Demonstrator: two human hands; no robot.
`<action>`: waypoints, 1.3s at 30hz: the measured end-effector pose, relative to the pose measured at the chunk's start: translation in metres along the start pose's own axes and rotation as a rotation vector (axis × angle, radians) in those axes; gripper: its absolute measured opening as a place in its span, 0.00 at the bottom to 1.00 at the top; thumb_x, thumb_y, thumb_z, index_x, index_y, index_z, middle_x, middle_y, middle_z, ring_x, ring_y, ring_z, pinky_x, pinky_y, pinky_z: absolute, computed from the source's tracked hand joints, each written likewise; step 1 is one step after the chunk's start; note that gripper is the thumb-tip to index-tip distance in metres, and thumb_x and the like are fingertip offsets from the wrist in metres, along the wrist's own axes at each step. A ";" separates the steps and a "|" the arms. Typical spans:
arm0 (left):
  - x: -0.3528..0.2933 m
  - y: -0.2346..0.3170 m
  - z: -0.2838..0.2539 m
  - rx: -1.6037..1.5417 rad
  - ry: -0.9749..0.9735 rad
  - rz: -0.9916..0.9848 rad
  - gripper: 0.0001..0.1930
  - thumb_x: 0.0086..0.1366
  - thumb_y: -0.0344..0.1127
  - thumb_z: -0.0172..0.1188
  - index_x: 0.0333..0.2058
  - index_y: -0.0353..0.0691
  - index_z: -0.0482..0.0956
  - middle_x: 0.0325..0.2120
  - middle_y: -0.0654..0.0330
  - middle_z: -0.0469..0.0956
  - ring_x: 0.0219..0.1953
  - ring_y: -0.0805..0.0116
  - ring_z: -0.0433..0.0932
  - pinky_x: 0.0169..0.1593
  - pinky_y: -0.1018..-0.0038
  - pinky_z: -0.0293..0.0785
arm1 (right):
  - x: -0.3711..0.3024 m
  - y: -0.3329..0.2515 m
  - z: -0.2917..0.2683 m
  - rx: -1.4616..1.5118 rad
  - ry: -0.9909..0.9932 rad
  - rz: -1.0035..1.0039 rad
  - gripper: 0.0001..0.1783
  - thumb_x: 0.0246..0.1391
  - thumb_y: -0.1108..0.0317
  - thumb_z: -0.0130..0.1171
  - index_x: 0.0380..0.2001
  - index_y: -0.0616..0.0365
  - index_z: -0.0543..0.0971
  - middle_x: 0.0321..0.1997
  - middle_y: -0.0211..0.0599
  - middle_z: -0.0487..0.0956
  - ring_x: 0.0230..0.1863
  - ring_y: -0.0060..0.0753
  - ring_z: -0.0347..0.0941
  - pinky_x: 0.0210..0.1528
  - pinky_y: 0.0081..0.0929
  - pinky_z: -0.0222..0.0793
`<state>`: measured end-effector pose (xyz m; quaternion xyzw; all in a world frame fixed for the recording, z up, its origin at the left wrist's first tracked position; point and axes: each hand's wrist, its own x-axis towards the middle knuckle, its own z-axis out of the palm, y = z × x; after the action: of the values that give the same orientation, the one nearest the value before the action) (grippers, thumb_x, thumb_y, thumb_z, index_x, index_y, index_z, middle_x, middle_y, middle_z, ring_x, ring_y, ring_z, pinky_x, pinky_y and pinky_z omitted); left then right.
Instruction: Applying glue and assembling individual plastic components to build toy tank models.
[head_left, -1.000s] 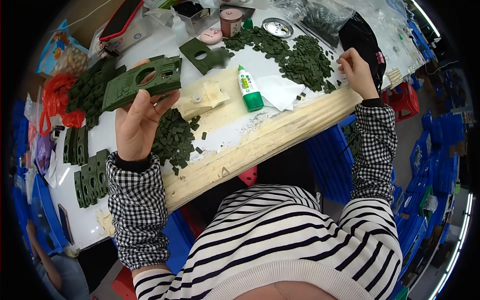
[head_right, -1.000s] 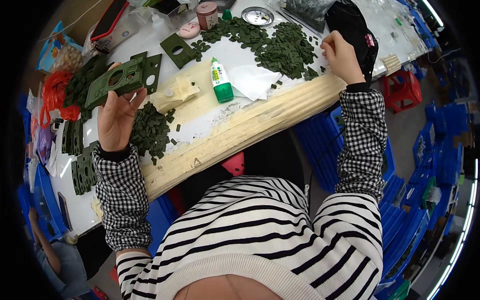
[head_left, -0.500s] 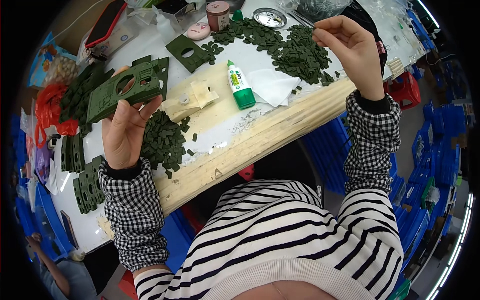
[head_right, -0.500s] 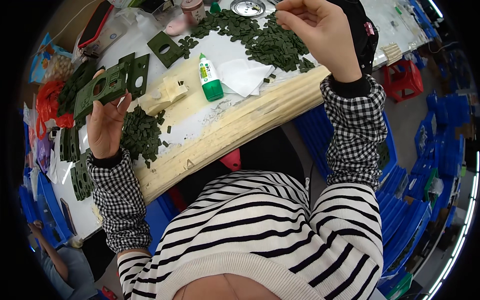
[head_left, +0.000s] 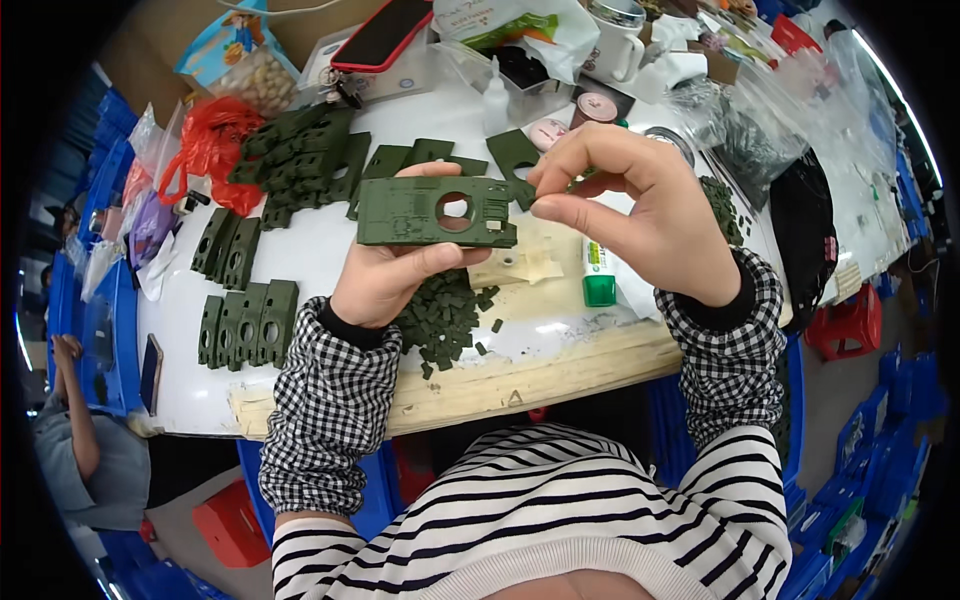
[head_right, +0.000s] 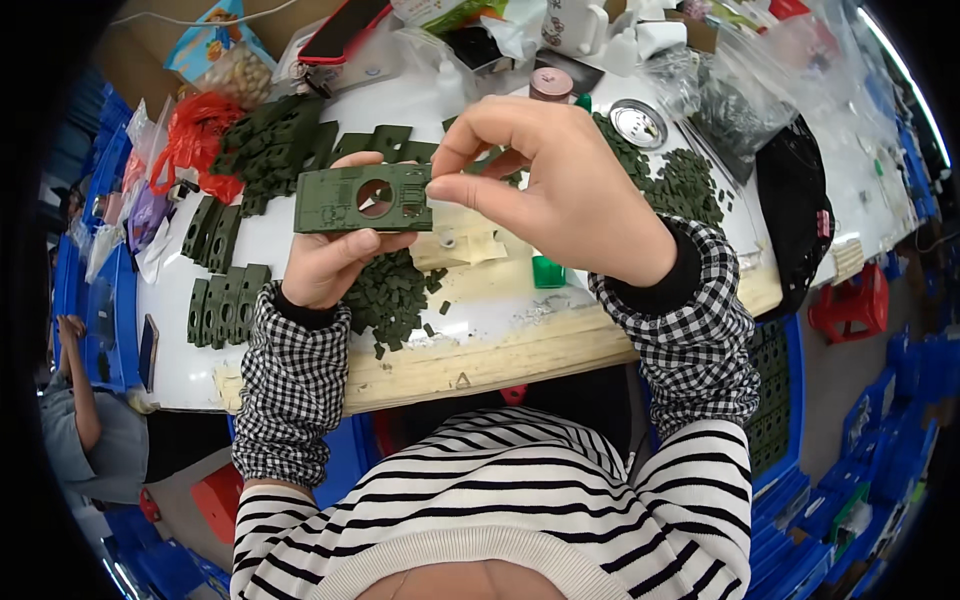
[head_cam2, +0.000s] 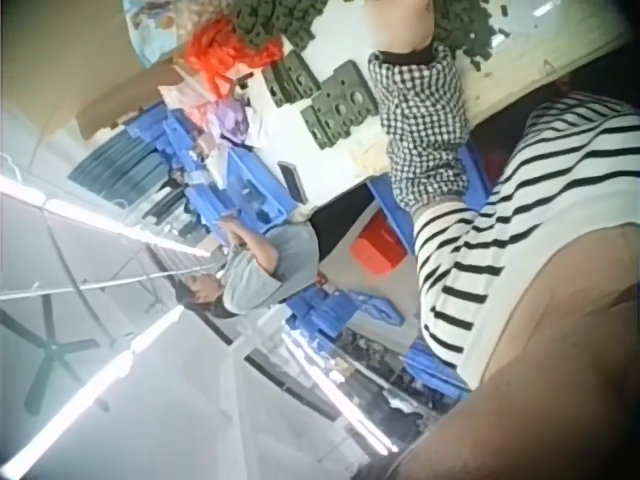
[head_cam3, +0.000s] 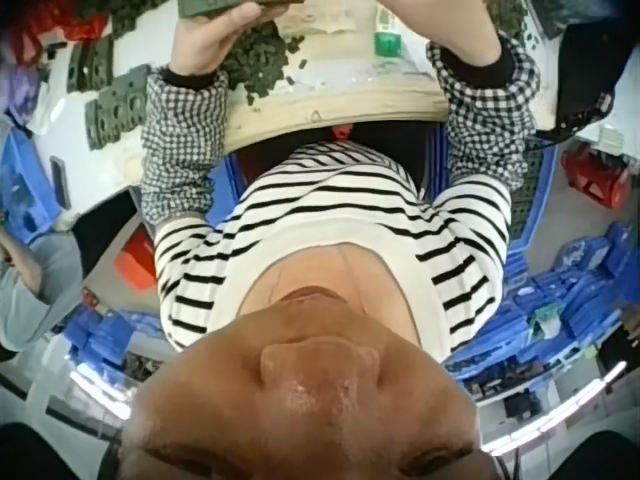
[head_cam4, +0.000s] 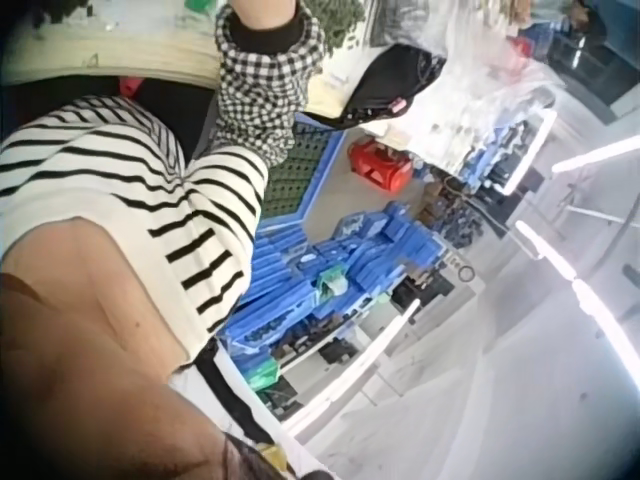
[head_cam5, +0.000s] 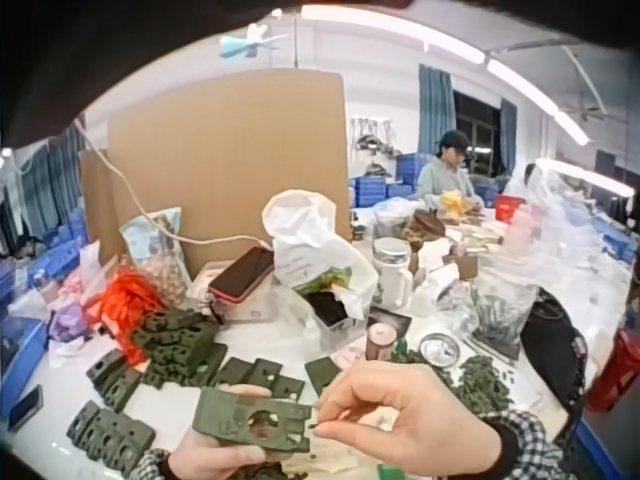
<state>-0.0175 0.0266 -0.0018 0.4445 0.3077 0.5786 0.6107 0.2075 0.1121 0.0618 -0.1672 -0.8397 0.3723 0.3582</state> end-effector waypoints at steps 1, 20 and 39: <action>0.000 0.001 0.000 -0.012 0.011 -0.004 0.33 0.57 0.23 0.62 0.60 0.37 0.58 0.52 0.52 0.69 0.53 0.60 0.73 0.52 0.62 0.77 | 0.005 0.002 0.003 -0.003 -0.033 -0.046 0.06 0.50 0.72 0.63 0.29 0.64 0.78 0.32 0.35 0.79 0.34 0.27 0.75 0.38 0.22 0.72; -0.001 0.006 0.004 -0.027 -0.049 -0.088 0.33 0.57 0.20 0.60 0.61 0.36 0.57 0.48 0.54 0.72 0.49 0.65 0.75 0.52 0.66 0.78 | -0.001 0.026 0.022 0.065 -0.153 0.060 0.05 0.44 0.69 0.64 0.24 0.58 0.78 0.42 0.32 0.74 0.45 0.29 0.70 0.54 0.29 0.61; 0.001 0.003 0.005 0.022 -0.005 -0.107 0.36 0.55 0.22 0.61 0.61 0.34 0.56 0.51 0.51 0.70 0.49 0.64 0.76 0.49 0.63 0.80 | -0.002 0.029 0.026 0.065 -0.126 0.086 0.04 0.42 0.74 0.63 0.22 0.59 0.77 0.41 0.36 0.74 0.46 0.29 0.70 0.53 0.27 0.63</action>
<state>-0.0146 0.0263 0.0033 0.4356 0.3356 0.5406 0.6366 0.1902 0.1172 0.0264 -0.1676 -0.8400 0.4244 0.2935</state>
